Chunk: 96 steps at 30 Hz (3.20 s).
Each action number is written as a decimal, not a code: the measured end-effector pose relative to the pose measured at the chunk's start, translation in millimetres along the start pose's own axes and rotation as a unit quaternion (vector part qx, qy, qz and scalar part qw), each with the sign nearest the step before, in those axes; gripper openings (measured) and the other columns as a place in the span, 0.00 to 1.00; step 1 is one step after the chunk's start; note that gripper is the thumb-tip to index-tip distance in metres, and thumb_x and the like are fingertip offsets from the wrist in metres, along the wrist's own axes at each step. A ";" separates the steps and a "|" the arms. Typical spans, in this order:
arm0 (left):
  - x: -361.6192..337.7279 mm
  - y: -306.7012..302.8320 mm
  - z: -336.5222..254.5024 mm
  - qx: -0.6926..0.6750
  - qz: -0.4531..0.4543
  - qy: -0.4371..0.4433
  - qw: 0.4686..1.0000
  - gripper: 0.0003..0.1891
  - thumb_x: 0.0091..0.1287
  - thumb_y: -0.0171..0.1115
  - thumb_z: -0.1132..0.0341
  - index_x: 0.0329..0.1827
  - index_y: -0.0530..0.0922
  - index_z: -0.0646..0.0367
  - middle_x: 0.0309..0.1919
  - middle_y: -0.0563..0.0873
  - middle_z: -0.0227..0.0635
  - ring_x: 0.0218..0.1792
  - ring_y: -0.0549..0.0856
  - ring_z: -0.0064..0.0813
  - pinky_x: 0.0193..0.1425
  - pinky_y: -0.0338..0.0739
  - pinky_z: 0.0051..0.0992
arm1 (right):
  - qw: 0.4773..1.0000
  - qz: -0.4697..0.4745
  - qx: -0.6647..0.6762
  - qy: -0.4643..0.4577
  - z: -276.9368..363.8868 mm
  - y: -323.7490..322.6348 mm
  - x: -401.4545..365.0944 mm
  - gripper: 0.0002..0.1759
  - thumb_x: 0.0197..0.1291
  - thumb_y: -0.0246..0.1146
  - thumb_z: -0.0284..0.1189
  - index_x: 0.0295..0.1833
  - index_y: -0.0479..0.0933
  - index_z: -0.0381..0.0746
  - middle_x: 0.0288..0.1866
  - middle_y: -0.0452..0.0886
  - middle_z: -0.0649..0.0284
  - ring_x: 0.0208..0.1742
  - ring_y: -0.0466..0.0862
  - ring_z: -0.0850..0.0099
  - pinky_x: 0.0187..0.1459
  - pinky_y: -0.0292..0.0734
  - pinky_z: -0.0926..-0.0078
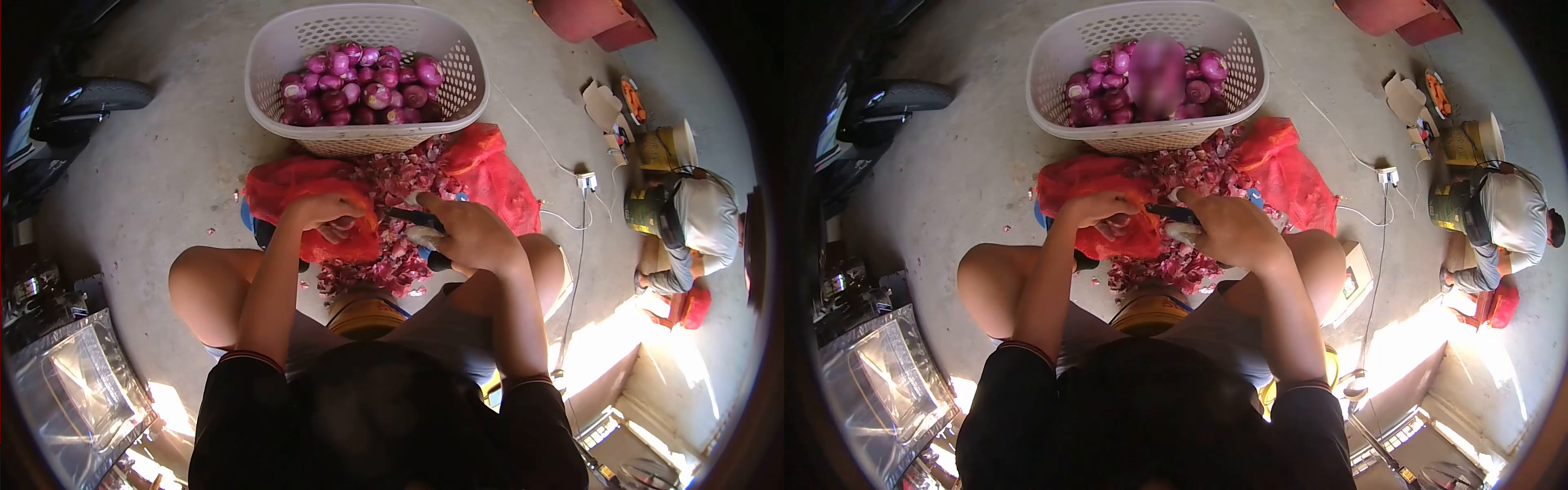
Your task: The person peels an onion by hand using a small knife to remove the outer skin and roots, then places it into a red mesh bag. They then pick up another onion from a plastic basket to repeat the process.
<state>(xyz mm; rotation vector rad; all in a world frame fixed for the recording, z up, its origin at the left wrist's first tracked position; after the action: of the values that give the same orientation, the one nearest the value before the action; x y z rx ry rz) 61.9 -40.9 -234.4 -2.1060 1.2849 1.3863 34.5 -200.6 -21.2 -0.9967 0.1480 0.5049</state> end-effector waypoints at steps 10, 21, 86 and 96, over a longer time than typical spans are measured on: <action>-68.9 36.7 -96.4 -0.004 -0.027 0.343 0.939 0.28 0.57 0.62 0.76 0.62 0.68 0.55 0.48 0.76 0.31 0.47 0.76 0.19 0.48 0.75 0.22 | 0.998 -0.036 0.028 0.050 -17.6 -12.2 -5.9 0.27 0.59 0.59 0.40 0.60 0.67 0.37 0.35 0.80 0.46 0.37 0.81 0.50 0.38 0.74 0.55; -99.4 42.3 -83.5 -0.274 0.052 0.389 0.878 0.27 0.68 0.54 0.50 0.65 0.63 0.53 0.48 0.76 0.30 0.41 0.75 0.20 0.42 0.71 0.24 | 0.976 -0.098 0.189 -0.049 -5.2 5.1 2.7 0.34 0.60 0.61 0.28 0.69 0.55 0.37 0.48 0.80 0.52 0.54 0.80 0.65 0.52 0.72 0.72; -126.4 42.7 -100.3 -0.309 -0.009 0.413 0.857 0.35 0.53 0.59 0.67 0.67 0.59 0.59 0.60 0.71 0.38 0.59 0.74 0.33 0.58 0.70 0.33 | 0.868 -0.132 0.476 -0.054 10.3 3.2 14.4 0.21 0.65 0.55 0.23 0.64 0.66 0.38 0.53 0.75 0.63 0.53 0.73 0.76 0.55 0.68 0.78; -138.8 48.9 -112.0 -0.320 0.033 0.458 0.829 0.35 0.51 0.58 0.68 0.65 0.61 0.64 0.56 0.74 0.43 0.55 0.77 0.33 0.60 0.71 0.32 | 0.851 -0.183 0.493 -0.021 -7.9 -6.8 12.5 0.22 0.64 0.57 0.24 0.64 0.66 0.37 0.51 0.76 0.63 0.51 0.74 0.76 0.54 0.69 0.79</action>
<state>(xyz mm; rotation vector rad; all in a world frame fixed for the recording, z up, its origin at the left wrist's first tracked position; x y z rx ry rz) 68.5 -71.2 -52.2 -3.4914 1.2616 0.8575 49.5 -205.9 -24.6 0.0138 0.1475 0.0484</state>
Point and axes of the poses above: each hand's wrist, its own x-axis towards the middle knuckle, its own y-axis out of the palm, z = x × y, the point moved 9 cm from there along x, towards the middle knuckle
